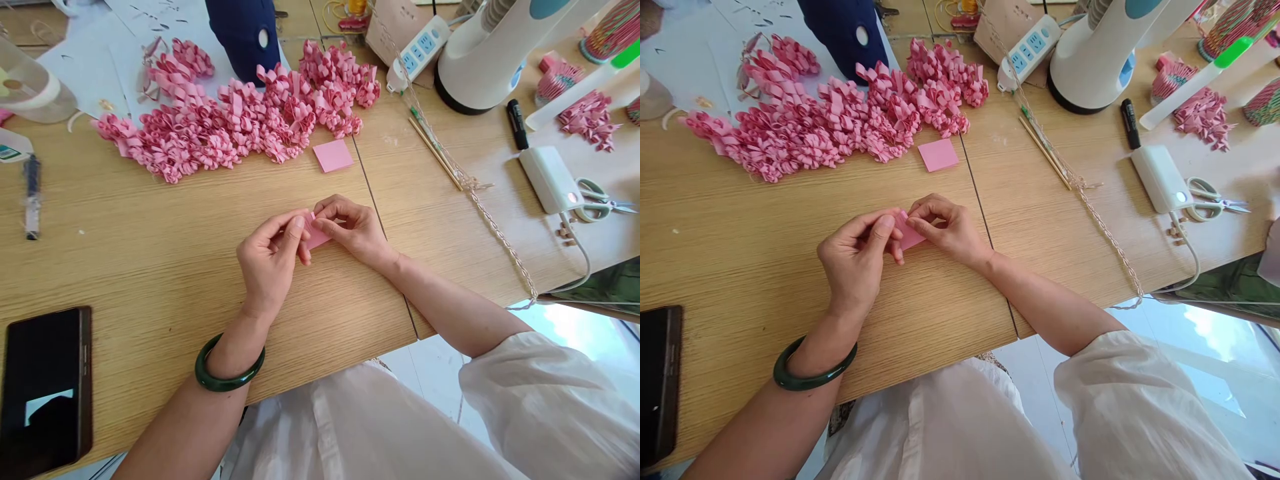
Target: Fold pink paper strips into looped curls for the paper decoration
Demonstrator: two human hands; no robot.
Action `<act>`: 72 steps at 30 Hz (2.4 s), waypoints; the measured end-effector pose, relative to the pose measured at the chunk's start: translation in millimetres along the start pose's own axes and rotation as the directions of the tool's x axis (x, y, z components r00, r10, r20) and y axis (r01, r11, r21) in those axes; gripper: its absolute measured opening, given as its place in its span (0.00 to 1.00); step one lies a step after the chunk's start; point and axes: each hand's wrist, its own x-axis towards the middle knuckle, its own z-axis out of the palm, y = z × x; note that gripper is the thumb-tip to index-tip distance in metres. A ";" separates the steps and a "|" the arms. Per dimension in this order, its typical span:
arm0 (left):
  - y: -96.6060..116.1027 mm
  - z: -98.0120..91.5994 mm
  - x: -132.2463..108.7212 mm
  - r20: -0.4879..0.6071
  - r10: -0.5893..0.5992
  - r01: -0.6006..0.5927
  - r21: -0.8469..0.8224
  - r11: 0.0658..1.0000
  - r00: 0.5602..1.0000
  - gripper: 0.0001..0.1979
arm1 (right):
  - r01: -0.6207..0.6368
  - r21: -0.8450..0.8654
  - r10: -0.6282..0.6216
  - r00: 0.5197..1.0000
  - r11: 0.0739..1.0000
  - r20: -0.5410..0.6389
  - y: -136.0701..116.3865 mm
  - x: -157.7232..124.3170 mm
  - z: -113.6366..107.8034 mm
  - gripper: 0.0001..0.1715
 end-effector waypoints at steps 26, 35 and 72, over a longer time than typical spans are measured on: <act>-0.5 1.1 0.3 0.027 -0.082 0.080 0.080 0.994 0.996 0.05 | 0.084 -0.093 -0.085 0.996 0.992 -0.011 -9.8 -5.8 3.1 0.16; -1.4 0.5 -2.2 0.020 -0.029 0.023 0.228 0.973 0.999 0.03 | 0.337 -0.392 -0.333 0.940 0.856 0.082 -3.3 -5.4 -2.0 0.11; -15.2 -1.3 8.0 0.061 -0.154 0.162 -0.177 0.971 0.986 0.27 | 0.155 -0.205 -0.181 0.976 0.966 -0.119 -6.0 -1.4 -3.4 0.14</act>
